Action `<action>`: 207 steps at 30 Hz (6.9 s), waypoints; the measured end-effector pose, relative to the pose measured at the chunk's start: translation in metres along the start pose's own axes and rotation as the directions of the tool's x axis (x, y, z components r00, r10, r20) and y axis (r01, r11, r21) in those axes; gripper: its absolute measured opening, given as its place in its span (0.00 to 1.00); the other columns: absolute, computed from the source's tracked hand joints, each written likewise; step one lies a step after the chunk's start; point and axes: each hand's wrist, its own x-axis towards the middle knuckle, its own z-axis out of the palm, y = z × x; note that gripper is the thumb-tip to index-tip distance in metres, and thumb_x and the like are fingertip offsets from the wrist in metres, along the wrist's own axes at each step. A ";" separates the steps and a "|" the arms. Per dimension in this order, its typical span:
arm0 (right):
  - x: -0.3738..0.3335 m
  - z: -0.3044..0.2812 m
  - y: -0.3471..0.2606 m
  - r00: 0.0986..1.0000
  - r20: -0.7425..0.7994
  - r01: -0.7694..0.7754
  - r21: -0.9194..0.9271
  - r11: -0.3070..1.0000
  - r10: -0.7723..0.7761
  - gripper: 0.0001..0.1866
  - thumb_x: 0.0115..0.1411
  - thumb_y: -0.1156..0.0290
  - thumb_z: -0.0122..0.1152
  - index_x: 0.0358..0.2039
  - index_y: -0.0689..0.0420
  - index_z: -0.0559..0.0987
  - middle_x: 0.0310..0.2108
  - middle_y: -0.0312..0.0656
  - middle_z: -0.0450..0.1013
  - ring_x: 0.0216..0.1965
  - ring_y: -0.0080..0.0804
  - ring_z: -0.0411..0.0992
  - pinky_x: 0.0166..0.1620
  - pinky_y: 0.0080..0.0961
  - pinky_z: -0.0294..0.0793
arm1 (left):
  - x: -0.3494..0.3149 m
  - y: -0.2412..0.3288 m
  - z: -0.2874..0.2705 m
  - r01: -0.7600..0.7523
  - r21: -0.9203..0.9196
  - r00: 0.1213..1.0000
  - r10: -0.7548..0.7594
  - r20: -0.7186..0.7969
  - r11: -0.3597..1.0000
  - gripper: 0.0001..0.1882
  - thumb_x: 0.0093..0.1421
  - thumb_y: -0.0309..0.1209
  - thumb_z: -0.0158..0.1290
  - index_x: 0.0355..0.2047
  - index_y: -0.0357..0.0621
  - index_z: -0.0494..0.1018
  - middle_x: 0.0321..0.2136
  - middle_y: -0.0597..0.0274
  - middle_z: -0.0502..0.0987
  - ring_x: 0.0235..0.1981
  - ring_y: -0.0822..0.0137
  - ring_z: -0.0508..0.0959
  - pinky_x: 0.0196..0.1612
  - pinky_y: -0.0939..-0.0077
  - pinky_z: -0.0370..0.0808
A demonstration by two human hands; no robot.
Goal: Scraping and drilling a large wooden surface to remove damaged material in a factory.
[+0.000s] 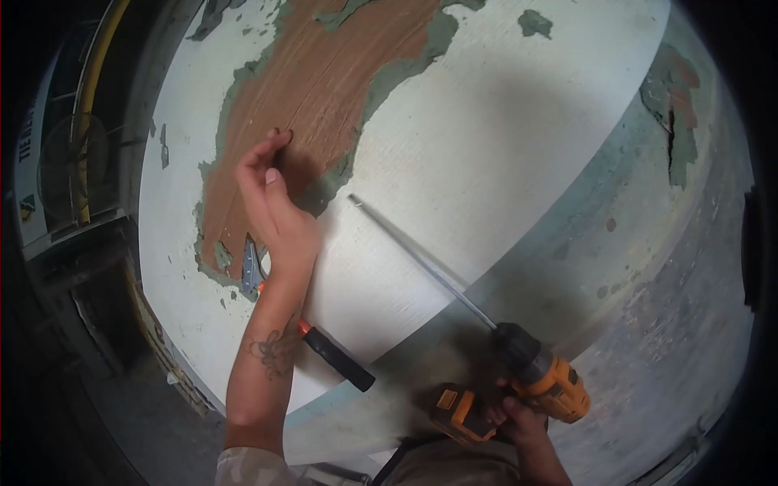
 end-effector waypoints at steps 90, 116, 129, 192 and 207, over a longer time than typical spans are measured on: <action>0.042 0.043 0.040 0.977 0.211 -0.075 0.332 0.940 0.004 0.18 0.68 0.65 0.52 0.58 0.50 0.70 0.20 0.34 0.57 0.22 0.27 0.59 0.33 0.32 0.64 | 0.043 -0.085 -0.083 0.027 0.697 0.998 -0.057 0.019 0.717 0.25 0.70 0.41 0.41 0.61 0.38 0.66 0.66 0.43 0.64 0.69 0.45 0.62 0.68 0.38 0.51; 0.025 0.053 0.053 0.993 0.066 0.101 -0.077 0.992 -0.096 0.17 0.68 0.62 0.55 0.55 0.49 0.70 0.21 0.32 0.59 0.22 0.27 0.59 0.32 0.33 0.64 | 0.048 -0.086 -0.088 -0.011 0.667 0.995 -0.056 0.079 0.745 0.27 0.70 0.38 0.40 0.63 0.33 0.63 0.66 0.40 0.63 0.68 0.43 0.62 0.69 0.50 0.54; 0.043 0.046 0.036 0.956 0.294 -0.159 0.538 0.828 -0.008 0.16 0.67 0.67 0.51 0.54 0.54 0.70 0.21 0.34 0.59 0.23 0.26 0.60 0.33 0.30 0.64 | 0.043 -0.078 -0.084 0.019 0.692 0.998 -0.055 0.030 0.722 0.26 0.70 0.39 0.42 0.63 0.35 0.64 0.63 0.41 0.68 0.66 0.45 0.66 0.67 0.47 0.56; 0.035 0.069 0.082 0.989 0.141 0.010 0.187 0.982 -0.036 0.12 0.69 0.67 0.50 0.52 0.51 0.68 0.21 0.33 0.57 0.24 0.26 0.58 0.34 0.32 0.64 | 0.043 -0.067 -0.083 0.085 0.734 0.988 -0.152 0.024 0.674 0.28 0.71 0.40 0.41 0.65 0.37 0.61 0.69 0.45 0.59 0.72 0.46 0.56 0.70 0.32 0.43; 0.044 0.058 0.076 0.973 0.230 -0.089 0.396 0.914 -0.005 0.16 0.67 0.65 0.48 0.54 0.48 0.70 0.20 0.30 0.57 0.22 0.25 0.58 0.33 0.31 0.63 | 0.039 -0.066 -0.079 0.090 0.698 0.983 -0.177 0.053 0.710 0.27 0.71 0.39 0.40 0.65 0.35 0.61 0.71 0.42 0.56 0.73 0.45 0.54 0.71 0.33 0.42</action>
